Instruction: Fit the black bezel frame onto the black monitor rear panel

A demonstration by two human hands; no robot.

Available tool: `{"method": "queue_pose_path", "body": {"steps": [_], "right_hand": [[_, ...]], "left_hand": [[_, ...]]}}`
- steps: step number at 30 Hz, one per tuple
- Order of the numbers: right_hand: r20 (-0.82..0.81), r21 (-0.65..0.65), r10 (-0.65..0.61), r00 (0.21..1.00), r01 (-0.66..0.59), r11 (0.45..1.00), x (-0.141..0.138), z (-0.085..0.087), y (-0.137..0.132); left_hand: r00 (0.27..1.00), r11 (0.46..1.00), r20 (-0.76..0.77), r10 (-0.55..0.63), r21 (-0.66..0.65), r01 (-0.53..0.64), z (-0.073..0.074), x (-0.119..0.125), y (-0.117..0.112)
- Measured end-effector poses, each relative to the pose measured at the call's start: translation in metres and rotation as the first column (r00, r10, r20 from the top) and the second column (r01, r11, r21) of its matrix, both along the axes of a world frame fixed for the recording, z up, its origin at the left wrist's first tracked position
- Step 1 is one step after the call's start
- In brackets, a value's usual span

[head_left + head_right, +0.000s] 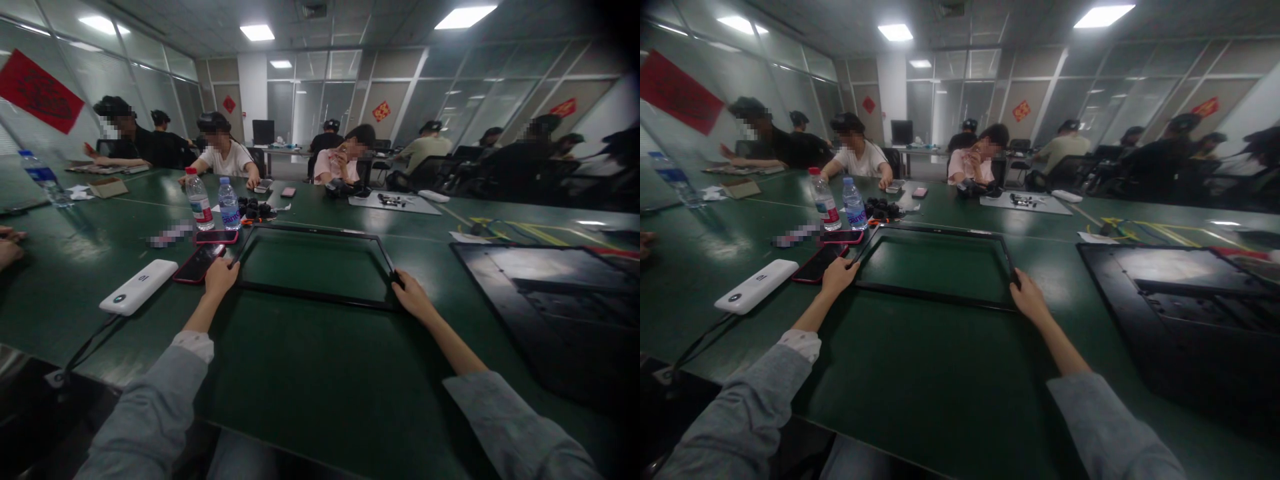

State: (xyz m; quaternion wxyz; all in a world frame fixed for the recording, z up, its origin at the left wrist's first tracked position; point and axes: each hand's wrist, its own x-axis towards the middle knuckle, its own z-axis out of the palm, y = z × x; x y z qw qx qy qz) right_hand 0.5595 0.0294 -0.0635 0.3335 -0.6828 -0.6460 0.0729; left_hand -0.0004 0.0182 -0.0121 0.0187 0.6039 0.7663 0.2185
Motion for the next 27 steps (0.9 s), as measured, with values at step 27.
{"method": "queue_pose_path", "body": {"steps": [27], "right_hand": [[0.029,0.145,0.089,0.996,-0.092,0.985,-0.014,0.02,-0.016]], "left_hand": [[0.998,0.998,-0.006,-0.056,0.037,0.056,-0.002,-0.002,-0.013]]}}
